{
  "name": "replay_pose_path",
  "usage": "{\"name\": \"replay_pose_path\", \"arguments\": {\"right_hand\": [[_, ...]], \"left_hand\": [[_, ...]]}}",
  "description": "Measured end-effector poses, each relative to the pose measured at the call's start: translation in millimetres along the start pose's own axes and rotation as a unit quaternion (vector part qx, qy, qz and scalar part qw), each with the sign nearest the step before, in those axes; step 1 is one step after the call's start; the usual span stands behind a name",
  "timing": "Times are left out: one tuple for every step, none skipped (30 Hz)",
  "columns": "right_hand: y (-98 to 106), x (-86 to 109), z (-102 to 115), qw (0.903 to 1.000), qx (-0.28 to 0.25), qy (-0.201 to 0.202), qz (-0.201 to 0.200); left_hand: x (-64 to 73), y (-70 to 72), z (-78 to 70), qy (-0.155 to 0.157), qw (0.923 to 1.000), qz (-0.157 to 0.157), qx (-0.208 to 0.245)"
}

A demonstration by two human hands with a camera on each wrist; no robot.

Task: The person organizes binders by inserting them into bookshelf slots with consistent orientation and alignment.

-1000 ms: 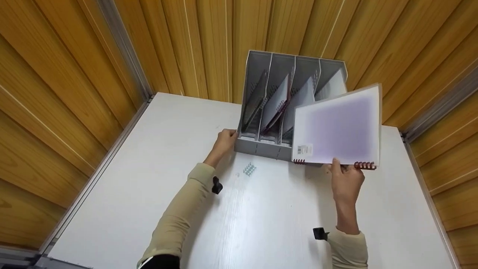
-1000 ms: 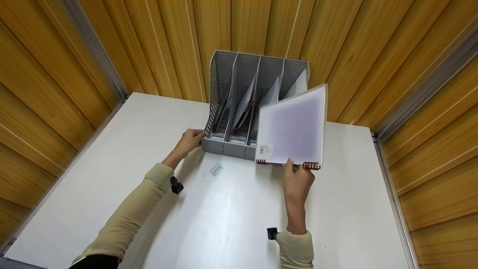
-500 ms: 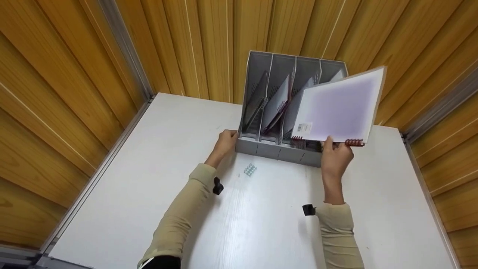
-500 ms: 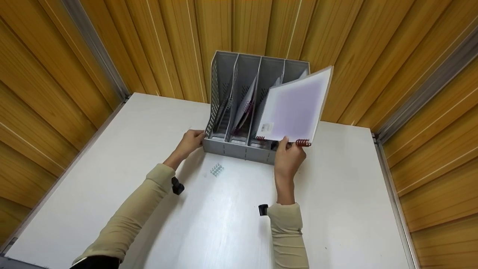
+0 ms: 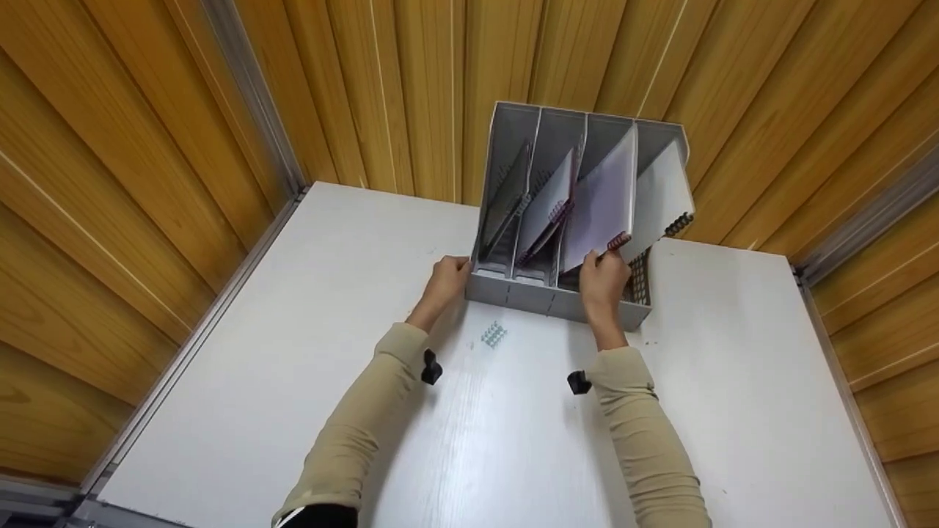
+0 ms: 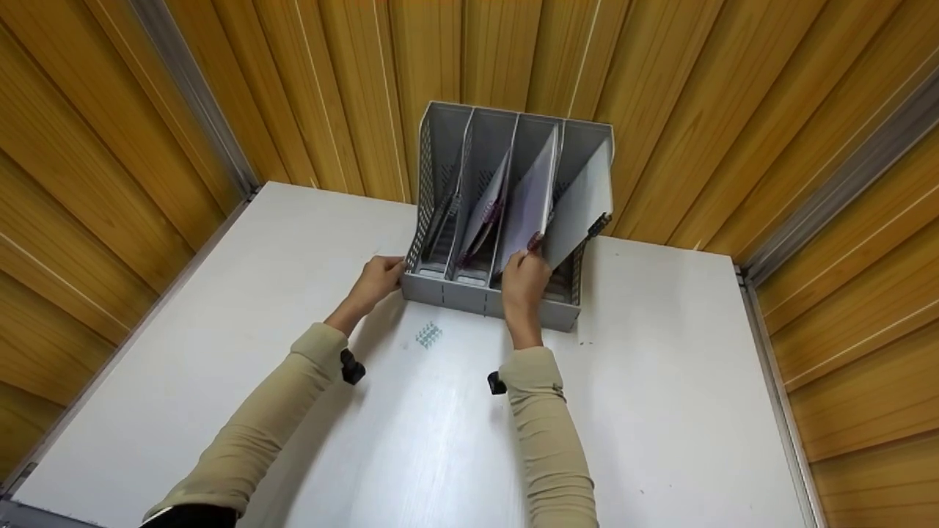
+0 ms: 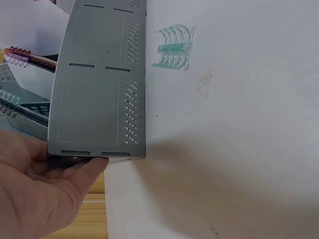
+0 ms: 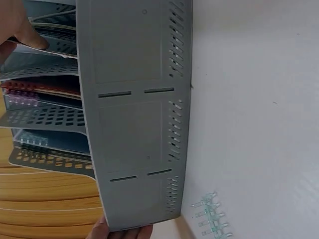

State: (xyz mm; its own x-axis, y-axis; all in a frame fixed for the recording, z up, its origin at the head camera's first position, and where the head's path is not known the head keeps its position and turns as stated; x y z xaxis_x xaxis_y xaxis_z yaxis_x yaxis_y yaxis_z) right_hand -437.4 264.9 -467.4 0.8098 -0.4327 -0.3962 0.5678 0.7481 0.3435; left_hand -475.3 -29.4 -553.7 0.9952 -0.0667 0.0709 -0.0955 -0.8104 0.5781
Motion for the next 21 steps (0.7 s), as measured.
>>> {"name": "replay_pose_path", "arguments": {"right_hand": [[-4.6,-1.5,-1.8,1.0,0.0,-0.006,0.008],[-8.3,-3.4,-2.7,0.9999,0.0,-0.008,0.013],[-11.7,-5.6,-4.1,0.9997,0.0,-0.01,0.02],[-14.2,-7.5,-4.6,0.9996,-0.001,-0.013,0.025],[-16.3,-9.7,-5.2,0.9994,-0.002,-0.014,0.03],[-18.1,-12.0,-6.1,0.9993,-0.001,-0.016,0.034],[-19.6,-14.1,-6.1,0.9991,0.003,-0.015,0.039],[-21.3,-16.3,-6.8,0.9989,0.007,-0.016,0.044],[-23.2,-18.0,-8.1,0.9984,0.01,-0.019,0.052],[-24.9,-19.5,-8.8,0.9979,0.015,-0.02,0.059],[-26.6,-20.9,-9.6,0.9974,0.024,-0.018,0.065],[-28.0,-22.0,-10.2,0.9969,0.031,-0.017,0.07],[-29.3,-22.9,-10.6,0.9964,0.036,-0.016,0.075],[-30.3,-23.5,-10.9,0.9961,0.04,-0.014,0.078],[-31.1,-23.9,-11.4,0.9958,0.043,-0.014,0.08],[-31.1,-24.0,-11.8,0.9957,0.044,-0.013,0.08],[-30.6,-24.1,-11.9,0.9958,0.047,-0.01,0.078],[-30.2,-24.2,-12.0,0.9959,0.047,-0.009,0.077],[-29.4,-24.5,-11.9,0.9961,0.049,-0.005,0.073],[-29.1,-24.5,-12.0,0.996,0.051,-0.002,0.073],[-28.8,-24.4,-11.8,0.9959,0.052,0.0,0.074]], "left_hand": [[0.2,0.3,0.1,0.0,1.0,-0.002,-0.001],[0.4,0.4,0.1,0.0,1.0,-0.004,-0.003],[0.7,0.5,0.4,0.001,1.0,-0.005,-0.003],[0.9,0.4,0.5,0.0,1.0,-0.007,-0.001],[1.2,0.0,0.3,0.0,1.0,-0.006,0.0],[1.4,-0.3,0.2,-0.001,1.0,-0.006,0.001],[1.6,-0.8,0.2,-0.001,1.0,-0.004,0.003],[1.8,-1.3,0.1,-0.003,1.0,-0.003,0.005],[2.1,-1.5,0.2,-0.003,1.0,-0.002,0.007],[2.1,-1.8,0.0,-0.005,1.0,-0.001,0.007],[2.2,-1.8,-0.3,-0.006,1.0,0.0,0.006],[2.2,-1.6,-0.4,-0.008,1.0,-0.001,0.006],[2.3,-1.1,-0.6,-0.009,0.9999,-0.001,0.006],[2.4,-0.4,-0.7,-0.009,0.9999,-0.002,0.005],[2.4,0.0,-0.4,-0.009,0.9999,-0.002,0.004],[2.6,0.0,-0.3,-0.009,1.0,-0.001,0.004],[2.8,0.1,0.1,-0.007,1.0,-0.001,0.005],[2.8,0.3,0.6,-0.005,0.9999,0.0,0.008],[3.0,0.3,0.8,-0.004,0.9999,0.001,0.009],[3.0,0.1,1.1,-0.004,0.9999,0.003,0.01],[2.9,0.0,1.1,-0.004,0.9999,0.004,0.011]]}}
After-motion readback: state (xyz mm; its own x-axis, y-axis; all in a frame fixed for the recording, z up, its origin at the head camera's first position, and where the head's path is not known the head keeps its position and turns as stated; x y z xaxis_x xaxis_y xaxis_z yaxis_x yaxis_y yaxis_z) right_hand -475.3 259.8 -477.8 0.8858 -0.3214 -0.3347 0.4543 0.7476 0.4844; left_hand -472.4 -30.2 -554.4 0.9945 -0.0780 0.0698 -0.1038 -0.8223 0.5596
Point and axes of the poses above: each hand's wrist, its own x-axis away from the middle knuckle, its own y-axis out of the back of the hand, z = x × y, the point moved 10 cm from there along -x, towards the middle knuckle, and after that the axes turned 7 degrees about -x, right-handed, at the moved point
